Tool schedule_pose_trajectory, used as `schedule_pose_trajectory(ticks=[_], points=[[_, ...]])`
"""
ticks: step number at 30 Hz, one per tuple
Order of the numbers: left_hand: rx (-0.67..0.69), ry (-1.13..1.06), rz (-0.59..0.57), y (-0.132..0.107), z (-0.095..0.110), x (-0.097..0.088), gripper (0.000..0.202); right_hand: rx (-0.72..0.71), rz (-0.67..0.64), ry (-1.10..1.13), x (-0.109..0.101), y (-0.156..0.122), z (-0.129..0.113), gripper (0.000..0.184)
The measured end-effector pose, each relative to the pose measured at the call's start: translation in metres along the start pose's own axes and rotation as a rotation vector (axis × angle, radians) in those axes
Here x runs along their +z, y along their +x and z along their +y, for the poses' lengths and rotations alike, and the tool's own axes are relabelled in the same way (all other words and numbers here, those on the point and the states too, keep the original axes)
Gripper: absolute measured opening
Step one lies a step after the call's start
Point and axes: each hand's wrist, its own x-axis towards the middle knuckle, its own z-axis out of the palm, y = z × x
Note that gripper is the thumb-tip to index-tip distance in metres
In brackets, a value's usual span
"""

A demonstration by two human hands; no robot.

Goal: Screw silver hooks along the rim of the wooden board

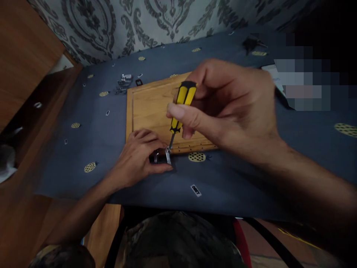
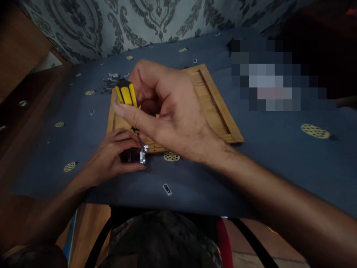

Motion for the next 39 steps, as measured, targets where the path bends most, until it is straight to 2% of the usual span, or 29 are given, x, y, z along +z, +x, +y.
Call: schedule_pose_trajectory(ticks=[6, 19, 23, 30, 35, 39], points=[[0.008, 0.016, 0.007, 0.000, -0.002, 0.001, 0.035, 0.051, -0.070, 0.111, 0.005, 0.002, 0.003, 0.045], [-0.014, 0.013, -0.022, 0.000, -0.001, 0.001, 0.034, -0.014, -0.124, 0.070, 0.004, 0.001, 0.012, 0.043], [-0.018, 0.005, -0.029, 0.000, -0.001, 0.001, 0.032, 0.035, -0.191, 0.102, 0.001, 0.003, 0.010, 0.041], [-0.021, 0.011, -0.012, 0.000, -0.001, -0.002, 0.034, 0.103, -0.376, 0.160, -0.006, 0.004, 0.004, 0.014], [-0.026, -0.035, -0.051, 0.001, 0.000, -0.005, 0.035, 0.146, -0.297, 0.193, 0.001, 0.004, 0.006, 0.035], [-0.023, -0.053, -0.038, 0.001, -0.002, -0.003, 0.037, 0.112, -0.290, 0.193, 0.003, -0.005, 0.008, 0.034]])
